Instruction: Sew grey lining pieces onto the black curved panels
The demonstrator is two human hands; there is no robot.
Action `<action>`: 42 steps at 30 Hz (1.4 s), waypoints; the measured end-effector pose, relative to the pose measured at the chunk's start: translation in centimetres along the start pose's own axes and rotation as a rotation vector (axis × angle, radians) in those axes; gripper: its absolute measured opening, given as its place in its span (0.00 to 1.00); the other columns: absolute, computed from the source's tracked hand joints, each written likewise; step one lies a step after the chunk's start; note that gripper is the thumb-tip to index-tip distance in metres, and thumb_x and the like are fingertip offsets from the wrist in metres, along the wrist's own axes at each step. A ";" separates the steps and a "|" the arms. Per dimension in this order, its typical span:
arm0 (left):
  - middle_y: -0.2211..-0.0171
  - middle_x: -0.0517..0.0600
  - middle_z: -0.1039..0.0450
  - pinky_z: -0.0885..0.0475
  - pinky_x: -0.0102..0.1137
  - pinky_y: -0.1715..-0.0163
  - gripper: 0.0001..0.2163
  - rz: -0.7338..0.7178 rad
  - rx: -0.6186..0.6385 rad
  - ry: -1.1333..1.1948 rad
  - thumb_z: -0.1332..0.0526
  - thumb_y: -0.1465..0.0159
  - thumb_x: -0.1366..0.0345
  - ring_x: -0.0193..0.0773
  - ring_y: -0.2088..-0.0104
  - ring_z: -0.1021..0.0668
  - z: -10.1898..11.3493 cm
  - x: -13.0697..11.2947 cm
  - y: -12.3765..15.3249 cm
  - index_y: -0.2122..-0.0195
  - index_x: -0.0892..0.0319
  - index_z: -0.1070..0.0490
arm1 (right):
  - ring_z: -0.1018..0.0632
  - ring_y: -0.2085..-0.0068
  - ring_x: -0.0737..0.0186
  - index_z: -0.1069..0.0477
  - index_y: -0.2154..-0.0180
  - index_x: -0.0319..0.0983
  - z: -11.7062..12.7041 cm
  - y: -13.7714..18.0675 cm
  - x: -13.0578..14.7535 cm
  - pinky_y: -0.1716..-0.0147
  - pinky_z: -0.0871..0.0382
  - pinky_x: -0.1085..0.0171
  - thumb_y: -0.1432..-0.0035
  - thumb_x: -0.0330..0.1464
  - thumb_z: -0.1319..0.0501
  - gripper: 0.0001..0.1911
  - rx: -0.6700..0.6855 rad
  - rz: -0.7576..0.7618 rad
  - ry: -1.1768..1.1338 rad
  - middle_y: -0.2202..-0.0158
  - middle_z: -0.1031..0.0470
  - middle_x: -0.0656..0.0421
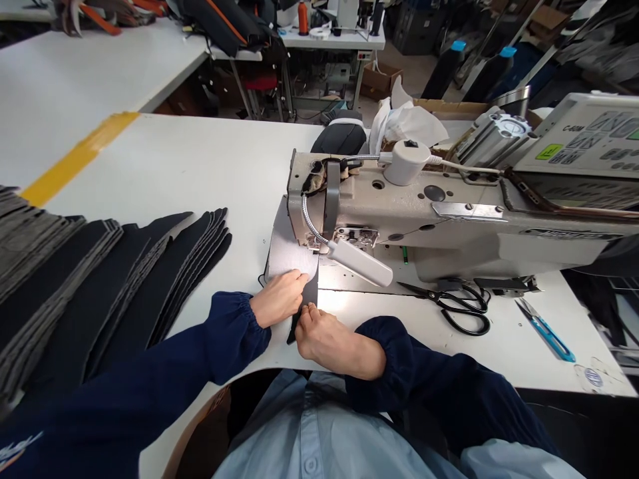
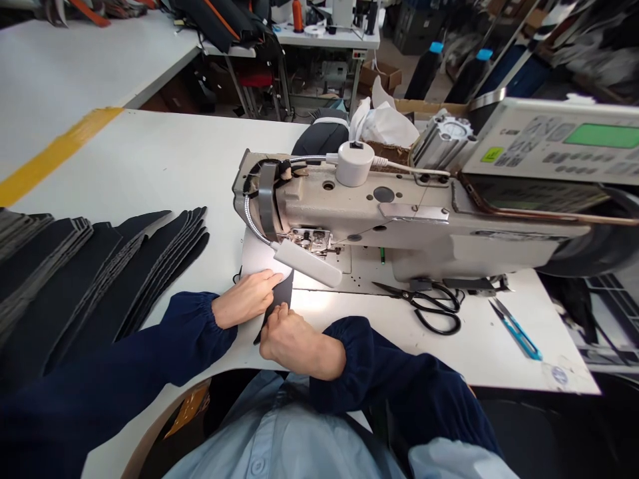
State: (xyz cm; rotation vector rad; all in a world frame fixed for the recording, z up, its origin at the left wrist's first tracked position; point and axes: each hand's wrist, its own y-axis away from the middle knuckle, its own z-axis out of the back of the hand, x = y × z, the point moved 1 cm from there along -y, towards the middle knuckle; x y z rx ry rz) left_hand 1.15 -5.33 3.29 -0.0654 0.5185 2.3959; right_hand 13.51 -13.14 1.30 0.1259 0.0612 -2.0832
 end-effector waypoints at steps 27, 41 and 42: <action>0.66 0.51 0.26 0.30 0.31 0.59 0.15 -0.276 -0.524 0.172 0.50 0.37 0.79 0.38 0.62 0.29 -3.9 3.0 -2.1 0.65 0.61 0.24 | 0.25 0.47 0.41 0.32 0.48 0.16 -6.4 -1.4 -0.4 0.49 0.27 0.43 0.33 0.23 0.52 0.19 -0.294 -0.239 -0.129 0.50 0.28 0.30; 0.69 0.52 0.26 0.30 0.31 0.52 0.12 -0.244 -0.430 0.048 0.48 0.34 0.74 0.38 0.59 0.26 -2.1 5.3 -5.8 0.65 0.61 0.24 | 0.33 0.39 0.38 0.33 0.46 0.18 -6.3 -3.0 -3.7 0.42 0.36 0.41 0.32 0.33 0.48 0.23 -0.241 -0.378 -0.188 0.43 0.35 0.28; 0.69 0.52 0.26 0.31 0.31 0.52 0.11 -0.234 -0.433 0.046 0.47 0.35 0.75 0.38 0.58 0.25 -2.0 5.4 -6.1 0.66 0.61 0.24 | 0.34 0.38 0.38 0.34 0.46 0.19 -6.2 -3.0 -3.8 0.42 0.37 0.41 0.33 0.34 0.47 0.24 -0.245 -0.380 -0.192 0.42 0.36 0.28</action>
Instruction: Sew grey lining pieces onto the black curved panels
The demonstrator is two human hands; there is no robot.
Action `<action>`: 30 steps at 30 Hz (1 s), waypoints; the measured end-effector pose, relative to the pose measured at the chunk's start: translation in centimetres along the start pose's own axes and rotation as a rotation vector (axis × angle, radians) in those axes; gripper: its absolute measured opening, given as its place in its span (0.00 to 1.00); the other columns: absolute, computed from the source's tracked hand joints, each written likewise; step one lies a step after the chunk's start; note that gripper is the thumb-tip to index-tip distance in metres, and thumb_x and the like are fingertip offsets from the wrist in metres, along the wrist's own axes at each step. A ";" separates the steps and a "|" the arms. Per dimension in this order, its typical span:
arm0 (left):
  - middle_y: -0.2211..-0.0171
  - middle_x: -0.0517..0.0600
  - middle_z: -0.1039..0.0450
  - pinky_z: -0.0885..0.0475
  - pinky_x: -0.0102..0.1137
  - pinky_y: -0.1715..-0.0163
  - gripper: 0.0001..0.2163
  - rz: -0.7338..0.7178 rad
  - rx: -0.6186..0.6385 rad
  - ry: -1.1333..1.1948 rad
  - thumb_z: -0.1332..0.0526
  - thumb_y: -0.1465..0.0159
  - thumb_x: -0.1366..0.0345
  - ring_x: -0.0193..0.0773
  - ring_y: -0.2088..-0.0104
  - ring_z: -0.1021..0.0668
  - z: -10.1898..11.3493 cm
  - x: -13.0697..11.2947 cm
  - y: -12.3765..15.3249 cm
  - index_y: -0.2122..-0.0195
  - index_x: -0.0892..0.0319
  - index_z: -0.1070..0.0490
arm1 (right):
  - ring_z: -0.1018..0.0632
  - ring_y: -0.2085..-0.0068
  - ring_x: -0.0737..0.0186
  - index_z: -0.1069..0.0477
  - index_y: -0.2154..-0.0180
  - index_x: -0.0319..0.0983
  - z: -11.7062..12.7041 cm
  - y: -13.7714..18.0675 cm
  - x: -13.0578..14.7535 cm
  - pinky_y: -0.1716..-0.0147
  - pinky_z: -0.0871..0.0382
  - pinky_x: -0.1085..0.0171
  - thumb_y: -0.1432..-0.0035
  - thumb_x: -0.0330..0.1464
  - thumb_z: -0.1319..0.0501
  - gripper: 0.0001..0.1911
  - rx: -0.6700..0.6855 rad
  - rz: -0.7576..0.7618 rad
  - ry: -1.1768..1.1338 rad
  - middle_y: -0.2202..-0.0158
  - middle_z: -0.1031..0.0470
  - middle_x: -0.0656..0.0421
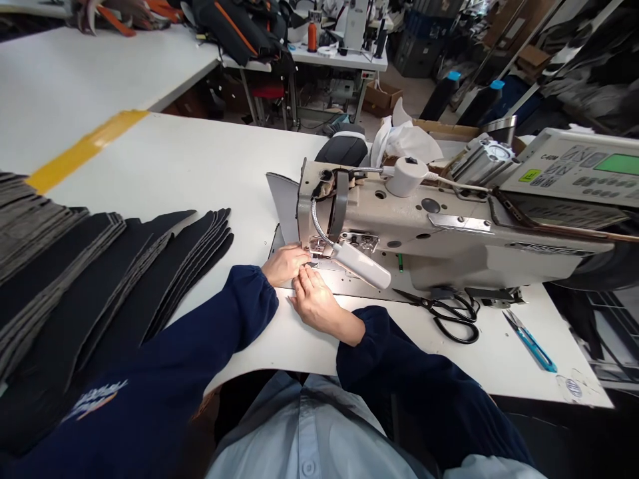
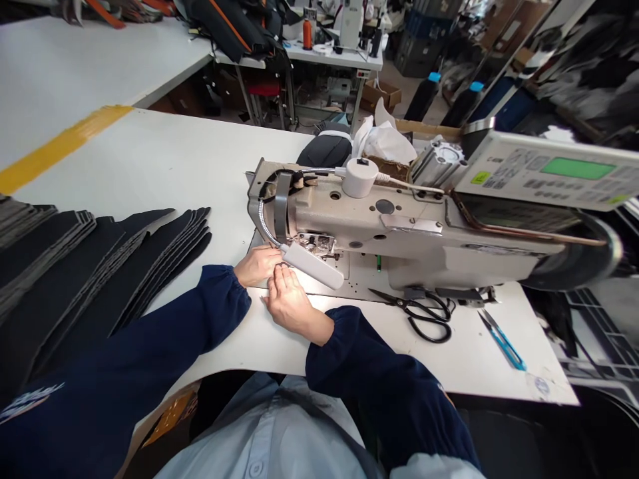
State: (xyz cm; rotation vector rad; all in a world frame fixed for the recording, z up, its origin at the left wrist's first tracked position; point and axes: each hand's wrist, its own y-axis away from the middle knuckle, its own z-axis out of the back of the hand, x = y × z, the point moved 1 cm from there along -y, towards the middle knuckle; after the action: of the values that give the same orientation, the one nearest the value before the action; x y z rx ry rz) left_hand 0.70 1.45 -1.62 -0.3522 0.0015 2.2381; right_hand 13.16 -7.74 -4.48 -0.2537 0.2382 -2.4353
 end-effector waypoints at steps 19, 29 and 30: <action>0.58 0.53 0.23 0.30 0.32 0.50 0.10 -0.067 -0.024 -0.072 0.40 0.40 0.74 0.39 0.53 0.24 1.0 2.5 -1.4 0.59 0.57 0.25 | 0.37 0.37 0.34 0.33 0.46 0.24 -0.3 0.1 -0.5 0.44 0.37 0.39 0.36 0.38 0.44 0.26 -0.110 -0.005 -0.019 0.40 0.39 0.28; 0.46 0.57 0.29 0.43 0.45 0.41 0.16 0.111 -0.140 -0.339 0.41 0.44 0.81 0.46 0.43 0.31 5.6 6.6 -3.3 0.61 0.58 0.23 | 0.34 0.38 0.38 0.33 0.46 0.28 -1.3 0.4 -1.3 0.45 0.34 0.40 0.37 0.34 0.45 0.22 -0.196 -0.008 0.018 0.41 0.37 0.32; 0.47 0.57 0.28 0.44 0.45 0.40 0.14 0.105 -0.135 -0.340 0.41 0.44 0.81 0.46 0.43 0.31 5.9 6.2 -3.2 0.63 0.58 0.22 | 0.34 0.38 0.39 0.33 0.46 0.29 -1.4 0.4 -1.4 0.45 0.34 0.40 0.37 0.33 0.46 0.21 -0.216 -0.015 0.016 0.41 0.35 0.33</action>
State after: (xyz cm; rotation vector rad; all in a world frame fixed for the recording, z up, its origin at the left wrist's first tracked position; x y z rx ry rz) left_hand -2.10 8.94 2.84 -0.0401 -0.3187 2.3823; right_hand 14.13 -6.95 -6.10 -0.3319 0.5092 -2.4272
